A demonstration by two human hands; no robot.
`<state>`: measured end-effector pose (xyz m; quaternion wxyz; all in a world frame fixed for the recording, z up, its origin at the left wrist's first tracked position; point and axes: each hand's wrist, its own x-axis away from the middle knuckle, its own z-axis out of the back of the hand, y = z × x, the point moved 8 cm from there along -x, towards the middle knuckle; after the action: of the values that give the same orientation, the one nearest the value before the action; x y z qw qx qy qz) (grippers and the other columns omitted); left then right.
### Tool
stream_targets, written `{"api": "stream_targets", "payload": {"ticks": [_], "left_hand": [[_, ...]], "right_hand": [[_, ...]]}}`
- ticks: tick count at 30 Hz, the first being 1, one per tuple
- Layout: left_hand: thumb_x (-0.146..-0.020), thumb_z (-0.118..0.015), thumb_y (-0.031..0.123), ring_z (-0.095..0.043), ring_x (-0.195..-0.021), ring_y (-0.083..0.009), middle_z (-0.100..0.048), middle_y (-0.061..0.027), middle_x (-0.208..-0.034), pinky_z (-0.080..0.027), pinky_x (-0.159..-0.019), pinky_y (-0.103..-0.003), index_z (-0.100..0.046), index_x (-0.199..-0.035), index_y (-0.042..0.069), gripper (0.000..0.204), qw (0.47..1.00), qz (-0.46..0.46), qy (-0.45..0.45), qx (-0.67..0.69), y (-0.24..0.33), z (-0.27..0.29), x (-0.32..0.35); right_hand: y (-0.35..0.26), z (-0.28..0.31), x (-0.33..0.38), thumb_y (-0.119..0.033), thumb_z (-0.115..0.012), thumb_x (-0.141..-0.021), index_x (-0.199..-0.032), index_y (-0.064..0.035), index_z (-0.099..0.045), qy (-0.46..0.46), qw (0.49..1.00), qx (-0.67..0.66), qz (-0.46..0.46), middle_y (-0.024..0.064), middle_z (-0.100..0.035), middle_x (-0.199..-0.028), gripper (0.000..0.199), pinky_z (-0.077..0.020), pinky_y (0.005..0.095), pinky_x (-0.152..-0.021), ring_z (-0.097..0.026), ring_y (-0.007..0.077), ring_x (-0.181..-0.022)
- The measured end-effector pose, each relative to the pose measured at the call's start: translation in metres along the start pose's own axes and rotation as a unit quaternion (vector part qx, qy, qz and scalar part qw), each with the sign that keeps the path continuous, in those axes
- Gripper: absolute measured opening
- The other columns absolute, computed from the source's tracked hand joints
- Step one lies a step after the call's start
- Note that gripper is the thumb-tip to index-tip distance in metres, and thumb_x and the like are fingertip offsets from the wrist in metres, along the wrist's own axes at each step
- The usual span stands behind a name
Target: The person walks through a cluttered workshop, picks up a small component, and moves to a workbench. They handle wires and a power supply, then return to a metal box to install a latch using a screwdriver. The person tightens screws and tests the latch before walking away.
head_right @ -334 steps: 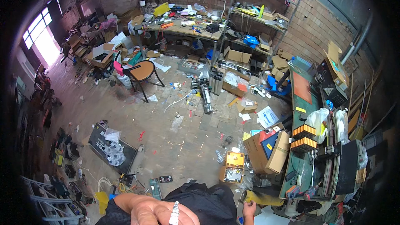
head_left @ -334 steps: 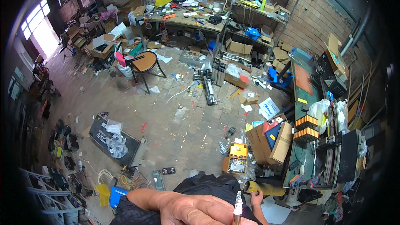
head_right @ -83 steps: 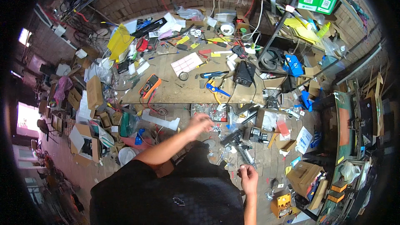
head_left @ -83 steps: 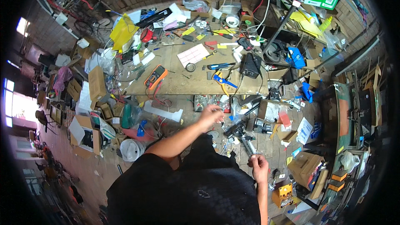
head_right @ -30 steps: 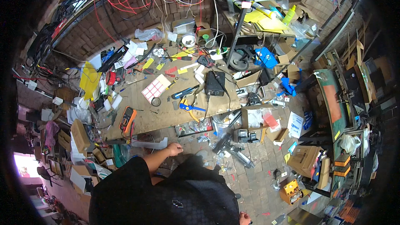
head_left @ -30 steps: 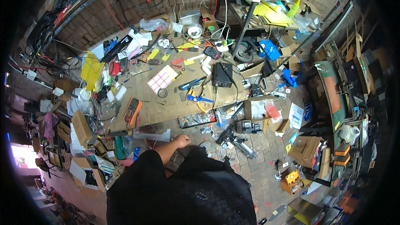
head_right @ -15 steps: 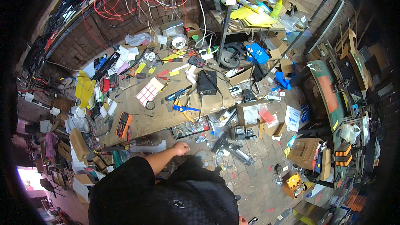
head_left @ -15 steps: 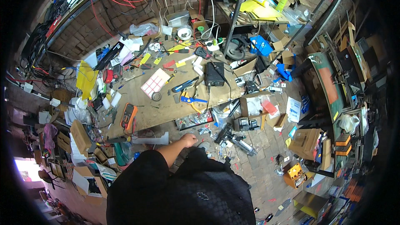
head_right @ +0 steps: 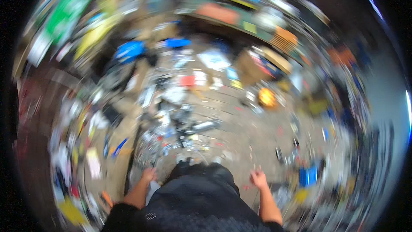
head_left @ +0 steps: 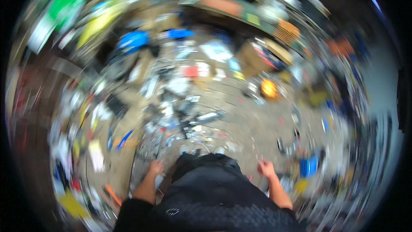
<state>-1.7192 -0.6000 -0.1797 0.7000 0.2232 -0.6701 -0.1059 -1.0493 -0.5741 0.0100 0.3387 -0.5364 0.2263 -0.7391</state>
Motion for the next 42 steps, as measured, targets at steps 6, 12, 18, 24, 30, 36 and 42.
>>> {"api": "stream_targets", "payload": {"ticks": [6,12,18,24,30,36,42], "left_hand": [[-0.102,-0.057,0.028,-0.056,-0.047,-0.0211,-0.06,-0.0084,-0.069,-0.045,-0.04,-0.036,-0.057,-0.088,0.007,0.024,0.961,-0.089,-0.015,-0.261,0.085,-0.059,0.027],[-0.102,-0.057,0.03,-0.062,-0.052,-0.0237,-0.065,-0.0106,-0.075,-0.053,-0.045,-0.037,-0.057,-0.099,0.004,0.027,0.961,-0.043,0.004,-0.274,0.144,-0.123,-0.032],[-0.103,-0.057,0.031,-0.066,-0.059,-0.0223,-0.067,-0.0109,-0.078,-0.052,-0.047,-0.035,-0.059,-0.101,0.002,0.029,0.939,-0.07,-0.104,-0.32,0.201,-0.308,-0.047],[-0.102,-0.06,0.029,-0.059,-0.062,-0.0134,-0.066,-0.0065,-0.084,-0.046,-0.051,-0.028,-0.062,-0.102,0.003,0.025,0.872,-0.137,-0.189,-0.431,0.222,-0.57,-0.002],[-0.101,-0.062,0.033,-0.066,-0.07,-0.0173,-0.07,-0.0078,-0.094,-0.053,-0.059,-0.031,-0.063,-0.115,0.002,0.034,0.798,-0.168,-0.22,-0.535,0.252,-0.747,-0.001],[-0.097,-0.064,0.031,-0.069,-0.071,-0.0204,-0.073,-0.0138,-0.097,-0.056,-0.058,-0.032,-0.065,-0.116,-0.002,0.037,0.776,-0.111,-0.191,-0.591,0.271,-0.849,-0.092],[-0.091,-0.068,0.029,-0.071,-0.072,-0.0232,-0.073,-0.014,-0.086,-0.058,-0.064,-0.036,-0.072,-0.108,-0.002,0.036,0.681,-0.12,-0.202,-0.693,0.286,-1.058,-0.122]], "right_hand": [[0.035,0.021,0.032,-0.033,-0.066,-0.096,-0.092,0.0,-0.066,0.085,0.992,-0.053,-0.075,0.0068,-0.068,-0.079,0.033,-0.055,0.0339,-0.064,-0.065,0.0162,-0.066],[0.198,0.034,0.049,-0.029,-0.069,-0.096,-0.087,-0.0049,-0.066,0.121,0.976,-0.119,-0.14,0.0041,-0.064,-0.068,0.026,-0.0504,0.0314,-0.056,-0.061,0.0133,-0.057],[0.289,0.115,0.086,-0.025,-0.066,-0.096,-0.091,-0.0055,-0.067,0.223,0.896,-0.287,-0.256,0.0049,-0.065,-0.072,0.02,-0.0511,0.0305,-0.052,-0.062,0.0151,-0.057],[0.343,0.195,0.101,-0.023,-0.064,-0.096,-0.094,-0.0045,-0.067,0.306,0.83,-0.378,-0.273,0.0063,-0.066,-0.076,0.018,-0.0513,0.0307,-0.052,-0.063,0.0169,-0.058],[0.349,0.262,0.061,-0.02,-0.066,-0.096,-0.095,-0.0014,-0.066,0.305,0.836,-0.401,-0.216,0.0091,-0.065,-0.076,0.019,-0.0501,0.0334,-0.051,-0.063,0.0202,-0.059],[0.363,0.324,0.019,-0.02,-0.066,-0.096,-0.099,0.0017,-0.066,0.344,0.778,-0.461,-0.255,0.0137,-0.067,-0.079,0.022,-0.0538,0.036,-0.051,-0.068,0.0235,-0.064],[0.35,0.399,0.002,-0.01,-0.063,-0.095,-0.093,0.0039,-0.067,0.413,0.711,-0.503,-0.267,0.0146,-0.066,-0.073,0.015,-0.0539,0.0344,-0.049,-0.065,0.0236,-0.055]]}}
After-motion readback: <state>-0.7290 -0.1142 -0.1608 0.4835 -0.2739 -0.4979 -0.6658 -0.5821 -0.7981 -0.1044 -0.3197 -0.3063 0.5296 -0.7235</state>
